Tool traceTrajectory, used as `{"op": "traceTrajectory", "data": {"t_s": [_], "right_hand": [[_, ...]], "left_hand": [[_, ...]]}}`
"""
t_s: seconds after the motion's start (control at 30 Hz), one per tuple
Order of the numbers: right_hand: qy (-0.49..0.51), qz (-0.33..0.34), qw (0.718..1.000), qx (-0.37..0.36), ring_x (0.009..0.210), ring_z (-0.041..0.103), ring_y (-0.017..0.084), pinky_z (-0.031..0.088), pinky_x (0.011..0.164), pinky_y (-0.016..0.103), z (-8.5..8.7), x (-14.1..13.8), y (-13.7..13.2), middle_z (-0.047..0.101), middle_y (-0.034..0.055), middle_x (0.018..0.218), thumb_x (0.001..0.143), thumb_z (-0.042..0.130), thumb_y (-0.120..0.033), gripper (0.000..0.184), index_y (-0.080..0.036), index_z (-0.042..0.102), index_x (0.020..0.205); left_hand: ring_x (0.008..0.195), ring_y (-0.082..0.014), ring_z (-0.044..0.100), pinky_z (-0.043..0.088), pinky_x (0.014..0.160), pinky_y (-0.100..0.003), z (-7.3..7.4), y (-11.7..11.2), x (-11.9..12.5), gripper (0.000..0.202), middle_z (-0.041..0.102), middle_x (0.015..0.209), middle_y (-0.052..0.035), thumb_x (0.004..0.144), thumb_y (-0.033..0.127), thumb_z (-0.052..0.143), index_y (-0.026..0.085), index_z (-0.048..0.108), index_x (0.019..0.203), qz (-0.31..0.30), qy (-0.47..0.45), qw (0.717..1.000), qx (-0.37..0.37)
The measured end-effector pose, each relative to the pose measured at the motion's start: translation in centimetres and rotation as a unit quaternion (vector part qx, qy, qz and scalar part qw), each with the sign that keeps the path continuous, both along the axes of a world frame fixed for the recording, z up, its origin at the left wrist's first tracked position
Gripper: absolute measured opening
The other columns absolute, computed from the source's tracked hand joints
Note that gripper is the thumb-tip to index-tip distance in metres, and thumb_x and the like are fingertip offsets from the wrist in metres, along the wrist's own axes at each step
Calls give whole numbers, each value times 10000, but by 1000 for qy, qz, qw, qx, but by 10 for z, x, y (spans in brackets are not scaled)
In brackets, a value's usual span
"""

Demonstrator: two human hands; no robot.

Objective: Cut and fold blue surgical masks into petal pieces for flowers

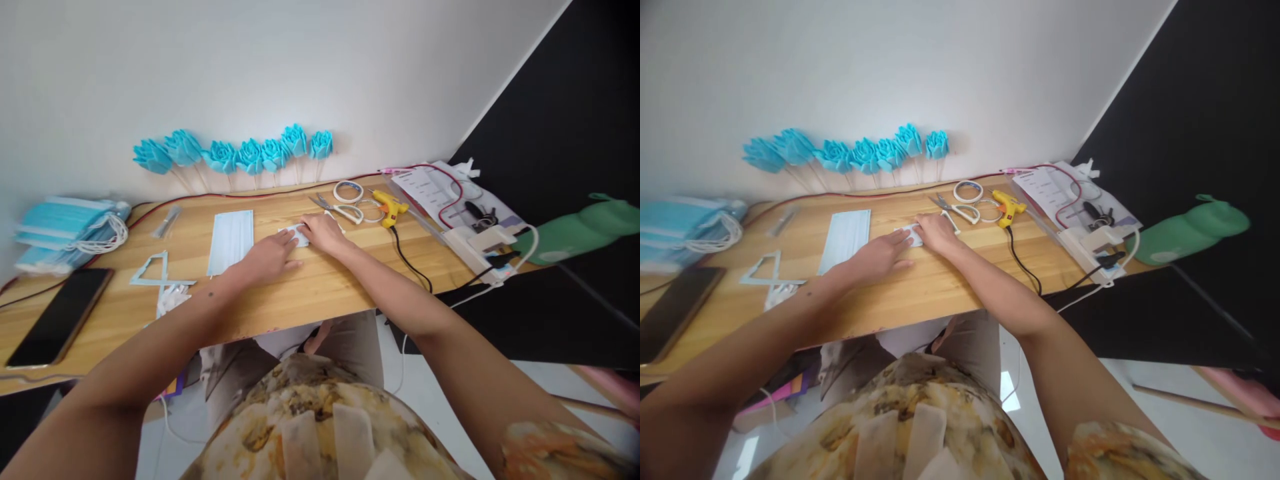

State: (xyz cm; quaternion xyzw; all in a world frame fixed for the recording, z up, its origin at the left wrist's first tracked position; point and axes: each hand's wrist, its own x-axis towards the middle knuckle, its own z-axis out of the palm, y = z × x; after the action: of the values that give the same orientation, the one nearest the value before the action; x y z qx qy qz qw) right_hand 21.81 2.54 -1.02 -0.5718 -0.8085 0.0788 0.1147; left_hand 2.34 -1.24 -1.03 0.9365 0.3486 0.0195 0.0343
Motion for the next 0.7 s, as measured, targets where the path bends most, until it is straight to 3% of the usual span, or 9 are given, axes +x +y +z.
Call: {"op": "traceTrajectory", "data": {"t_s": [0.13,0.23,0.37,0.47,0.53,0.6,0.63,0.7], "right_hand": [[9,10,1000,0,1065,693,265,418,810,322,-3,-2,1,770,138,1169,992,530,-270,261,-152,721,1126],[10,12,1000,0,1048,686,257,436,833,325,-5,-2,2,767,134,1162,986,521,-257,271,-157,722,1138],[18,16,999,21,1109,657,279,467,890,350,-5,0,2,733,137,1230,948,561,-240,341,-164,693,1253],[54,29,994,92,1220,600,300,464,981,385,-4,4,2,688,155,1295,949,570,-245,381,-160,678,1304],[76,67,987,121,1218,595,282,448,1026,390,-5,5,3,703,148,1240,973,525,-218,319,-161,721,1218],[79,127,983,107,1146,624,261,454,1013,381,-8,4,5,733,123,1139,969,525,-189,277,-173,751,1128],[77,153,981,87,1094,643,253,469,979,373,-11,2,7,742,112,1100,955,547,-183,258,-178,758,1103],[75,182,979,45,991,668,237,494,900,354,-17,0,8,747,101,1074,918,603,-185,240,-180,762,1097]], "left_hand": [[1544,-413,315,285,1250,-564,-9,-12,-9,723,350,1626,-284,1004,545,508,35,451,1514,30,-4,999,-18],[1553,-411,296,283,1242,-592,-2,-36,-16,645,316,1650,-258,1014,514,511,88,498,1498,57,-15,997,-42],[1556,-370,318,258,1273,-555,24,-103,-26,554,349,1653,-215,1013,476,535,112,603,1426,21,-132,987,-84],[1436,-261,528,416,1210,-419,26,-159,-35,518,547,1549,-123,1025,457,526,203,571,1475,-38,-234,940,-244],[1303,-241,647,520,1102,-376,7,-188,-43,476,652,1446,-62,1021,442,532,286,582,1468,-54,-260,884,-385],[1197,-251,705,575,1004,-370,-28,-206,-50,450,713,1357,-54,1010,431,530,274,628,1420,8,-281,812,-512],[1150,-266,723,585,973,-382,-48,-211,-53,457,758,1265,-73,1005,420,515,208,652,1385,82,-314,791,-519],[1163,-297,710,561,1010,-407,-87,-214,-55,501,754,1252,-134,996,421,504,101,659,1350,191,-341,787,-478]]}}
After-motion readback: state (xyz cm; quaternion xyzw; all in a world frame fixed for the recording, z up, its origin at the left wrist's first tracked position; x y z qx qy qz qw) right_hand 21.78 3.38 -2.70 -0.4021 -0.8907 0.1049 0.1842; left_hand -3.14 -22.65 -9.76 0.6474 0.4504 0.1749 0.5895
